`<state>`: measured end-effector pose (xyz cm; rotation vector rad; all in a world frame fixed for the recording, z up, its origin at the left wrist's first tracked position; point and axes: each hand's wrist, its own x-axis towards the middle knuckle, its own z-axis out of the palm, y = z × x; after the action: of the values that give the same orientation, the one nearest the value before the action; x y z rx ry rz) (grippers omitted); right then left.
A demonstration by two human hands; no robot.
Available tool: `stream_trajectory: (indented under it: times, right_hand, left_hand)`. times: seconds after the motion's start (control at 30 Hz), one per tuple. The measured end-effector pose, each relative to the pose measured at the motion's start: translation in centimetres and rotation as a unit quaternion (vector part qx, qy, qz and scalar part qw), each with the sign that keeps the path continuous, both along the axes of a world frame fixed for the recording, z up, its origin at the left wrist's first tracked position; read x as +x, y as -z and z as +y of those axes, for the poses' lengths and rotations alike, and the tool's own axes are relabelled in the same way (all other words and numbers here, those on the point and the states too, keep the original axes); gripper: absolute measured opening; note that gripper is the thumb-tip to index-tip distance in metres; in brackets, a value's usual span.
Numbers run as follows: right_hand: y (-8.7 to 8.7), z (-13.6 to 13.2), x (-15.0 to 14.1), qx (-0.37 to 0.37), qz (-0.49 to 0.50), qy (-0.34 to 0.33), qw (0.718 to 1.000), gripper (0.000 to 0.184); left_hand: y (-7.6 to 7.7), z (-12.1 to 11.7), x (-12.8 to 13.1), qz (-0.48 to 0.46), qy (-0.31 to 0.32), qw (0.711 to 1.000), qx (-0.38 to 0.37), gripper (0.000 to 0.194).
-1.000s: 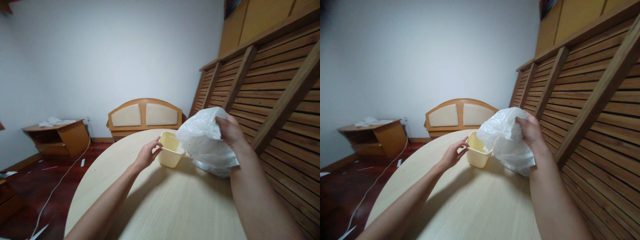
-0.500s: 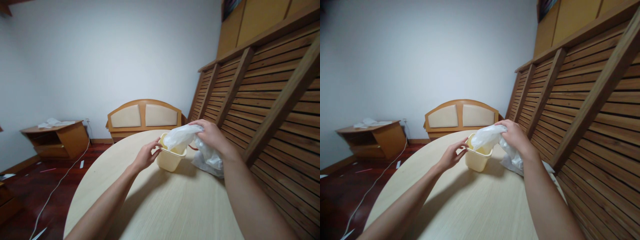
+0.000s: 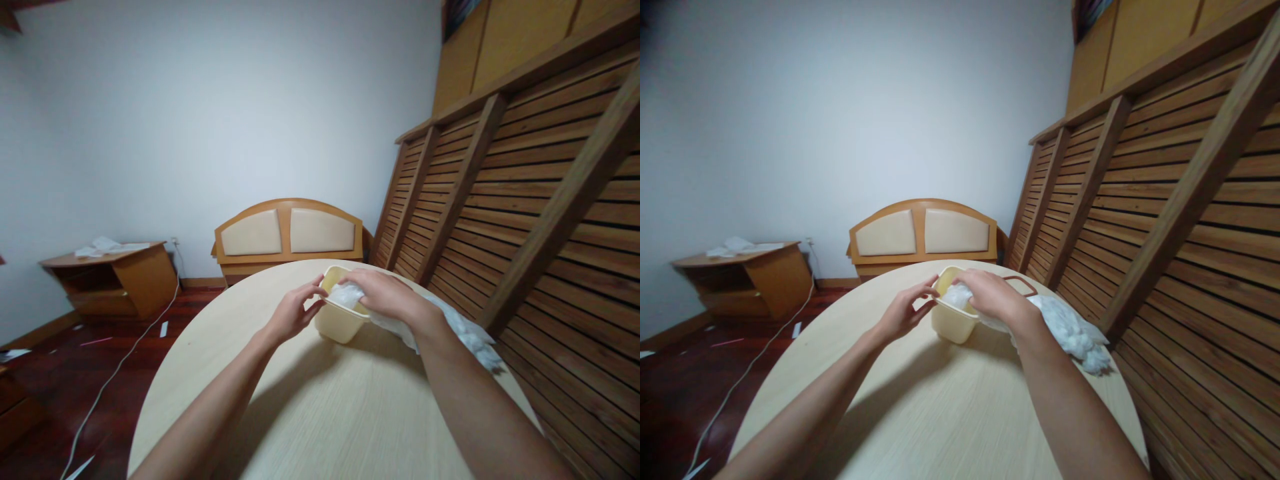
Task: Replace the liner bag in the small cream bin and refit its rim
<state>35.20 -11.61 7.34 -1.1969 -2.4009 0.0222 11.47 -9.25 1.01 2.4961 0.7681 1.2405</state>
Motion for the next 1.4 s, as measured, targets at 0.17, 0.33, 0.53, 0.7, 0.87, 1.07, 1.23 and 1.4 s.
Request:
stream_trajectory:
  times: [0.17, 0.33, 0.53, 0.7, 0.87, 1.07, 1.23, 1.4]
  right_hand:
    - [-0.6, -0.3, 0.3, -0.049, 0.029, -0.103, 0.993, 0.067]
    - [-2.5, -2.0, 2.7, -0.106, 0.067, -0.047, 0.991, 0.073]
    - [-2.3, -3.0, 4.8, -0.150, 0.049, 0.068, 0.985, 0.060]
    - [-2.1, -2.2, 3.6, -0.111, -0.016, 0.058, 0.992, 0.021]
    - [-1.7, -1.3, 1.2, 0.019, -0.012, 0.070, 0.997, 0.019]
    - [-0.1, -0.1, -1.0, 0.056, -0.027, -0.023, 0.998, 0.022]
    - [-0.7, -0.5, -1.3, 0.107, -0.047, -0.028, 0.993, 0.020]
    - [-2.1, -1.6, 0.4, 0.135, -0.029, 0.029, 0.990, 0.040]
  left_hand:
    - [-0.2, -0.2, -0.1, 0.016, 0.011, 0.999, 0.030, 0.011]
    - [-0.4, -0.3, -0.2, 0.022, 0.021, 0.999, 0.042, 0.011]
    - [-0.4, -0.4, -0.3, 0.022, 0.005, 0.999, 0.038, 0.011]
    - [-0.3, -0.4, -0.5, 0.022, -0.009, 0.999, 0.039, 0.010]
    - [-0.6, -0.8, -0.2, 0.036, 0.008, 0.995, 0.090, 0.011]
    - [-0.8, -1.0, 0.1, 0.077, 0.018, 0.985, 0.153, 0.011]
    - [-1.0, -0.6, -0.3, 0.093, 0.011, 0.985, 0.145, 0.013]
    - [-1.0, -0.1, -1.1, 0.082, -0.017, 0.990, 0.110, 0.007]
